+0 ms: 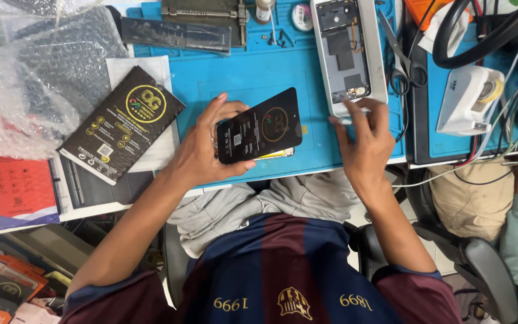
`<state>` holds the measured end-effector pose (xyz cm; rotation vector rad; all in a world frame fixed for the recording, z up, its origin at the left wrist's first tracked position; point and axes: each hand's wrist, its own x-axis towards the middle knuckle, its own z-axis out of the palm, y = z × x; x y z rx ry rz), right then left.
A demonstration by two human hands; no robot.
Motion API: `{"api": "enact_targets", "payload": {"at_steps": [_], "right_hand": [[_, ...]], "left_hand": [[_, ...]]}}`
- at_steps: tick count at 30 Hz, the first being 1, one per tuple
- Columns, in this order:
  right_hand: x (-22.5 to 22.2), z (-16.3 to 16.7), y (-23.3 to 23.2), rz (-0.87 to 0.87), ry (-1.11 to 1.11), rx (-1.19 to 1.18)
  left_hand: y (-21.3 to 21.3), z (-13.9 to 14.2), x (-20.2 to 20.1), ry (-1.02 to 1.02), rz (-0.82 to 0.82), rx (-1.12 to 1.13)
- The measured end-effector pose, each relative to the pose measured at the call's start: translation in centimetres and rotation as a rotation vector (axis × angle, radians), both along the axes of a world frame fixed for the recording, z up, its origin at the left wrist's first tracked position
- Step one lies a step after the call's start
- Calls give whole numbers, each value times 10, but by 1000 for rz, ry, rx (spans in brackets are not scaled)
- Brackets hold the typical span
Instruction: The person unwraps a bubble-wrapped replacement battery, opens its packaging, and fits the new battery into an opened smartphone on the repair mat, pressing it into place. They then use a red hand tool and tweezers to work on the phone's internal components near the battery connector.
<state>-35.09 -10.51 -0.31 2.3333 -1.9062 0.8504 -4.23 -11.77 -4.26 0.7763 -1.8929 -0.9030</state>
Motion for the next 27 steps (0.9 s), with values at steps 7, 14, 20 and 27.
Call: {"api": "enact_targets", "payload": {"at_steps": [7,14,20,27], "right_hand": [[16,7,37,267,-135,59],[13,-9,26,268,-16,46],[10,-11,13,227,-40,62],[7,-15,6,246,-108,60]], "left_hand": [[-4,0,-1,33,-2,35],[-4,-1,-2,16,17,-12],[-5,-1,-2,66,-34,108],[-10,-5,-6,113,-16,124]]}}
